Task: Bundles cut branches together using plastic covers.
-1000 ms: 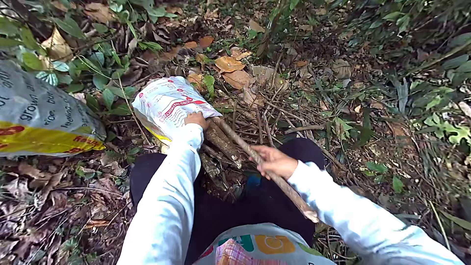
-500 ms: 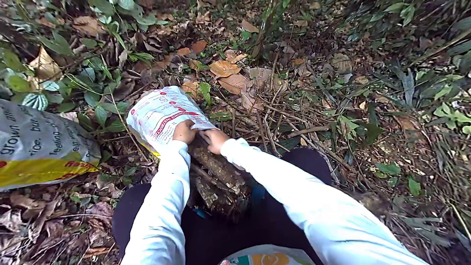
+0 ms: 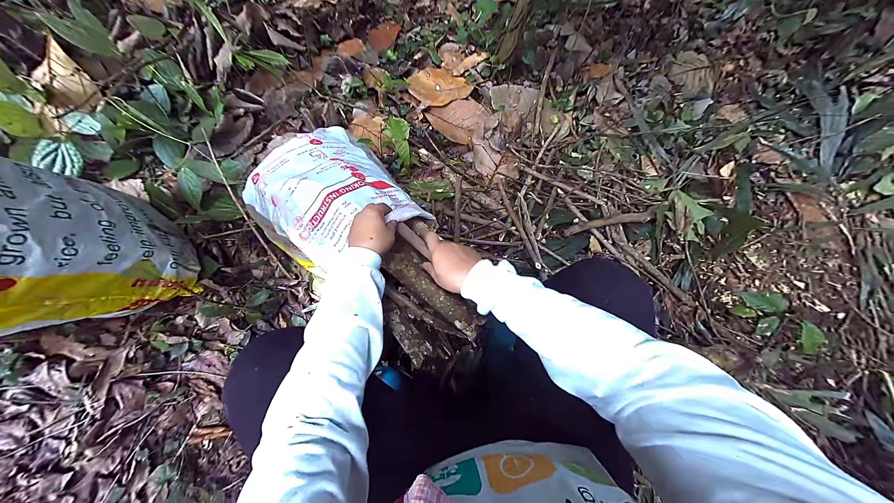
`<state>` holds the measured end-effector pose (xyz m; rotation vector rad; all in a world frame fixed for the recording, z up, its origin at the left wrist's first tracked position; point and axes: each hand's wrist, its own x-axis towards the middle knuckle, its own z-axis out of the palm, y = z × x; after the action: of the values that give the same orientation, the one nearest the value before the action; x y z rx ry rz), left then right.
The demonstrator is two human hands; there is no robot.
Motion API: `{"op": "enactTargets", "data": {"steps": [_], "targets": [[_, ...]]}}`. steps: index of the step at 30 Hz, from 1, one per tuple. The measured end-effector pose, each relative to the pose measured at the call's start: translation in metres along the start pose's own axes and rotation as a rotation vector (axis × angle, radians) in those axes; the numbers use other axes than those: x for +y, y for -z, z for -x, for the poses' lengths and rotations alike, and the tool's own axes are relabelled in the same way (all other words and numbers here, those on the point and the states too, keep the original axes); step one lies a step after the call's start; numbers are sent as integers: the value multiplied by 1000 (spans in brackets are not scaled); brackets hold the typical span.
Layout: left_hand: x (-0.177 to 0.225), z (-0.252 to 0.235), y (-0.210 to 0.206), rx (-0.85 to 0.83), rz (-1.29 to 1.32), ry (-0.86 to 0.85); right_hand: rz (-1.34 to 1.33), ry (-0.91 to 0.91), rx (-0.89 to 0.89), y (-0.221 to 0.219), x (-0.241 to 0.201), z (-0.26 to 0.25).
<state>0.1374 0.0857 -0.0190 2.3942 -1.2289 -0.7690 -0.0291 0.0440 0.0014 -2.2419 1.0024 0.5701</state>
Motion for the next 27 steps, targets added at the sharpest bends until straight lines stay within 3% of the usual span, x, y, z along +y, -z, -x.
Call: {"op": "enactTargets", "data": {"steps": [4, 9, 11, 14, 17, 20, 23, 27], "targets": [[-17, 5, -5, 25, 25, -110, 24, -2, 110, 0, 1, -32], [-50, 23, -9, 67, 402, -160, 60, 11, 208, 2, 3, -53], [-61, 34, -14, 207, 492, -46, 56, 29, 280, 7, 10, -69], [-80, 55, -24, 417, 384, 426, -174, 75, 322, 25, 36, -94], [-96, 62, -40, 278, 352, 774, -657, 1, 261, 38, 61, -119], [-103, 65, -48, 273, 546, 721, -687, 36, 164, 24, 89, -153], [-106, 67, -53, 242, 523, 704, -593, 187, 85, -6, 95, -174], [-111, 69, -64, 137, 551, 797, -766, 122, 1, -15, 79, -161]]}}
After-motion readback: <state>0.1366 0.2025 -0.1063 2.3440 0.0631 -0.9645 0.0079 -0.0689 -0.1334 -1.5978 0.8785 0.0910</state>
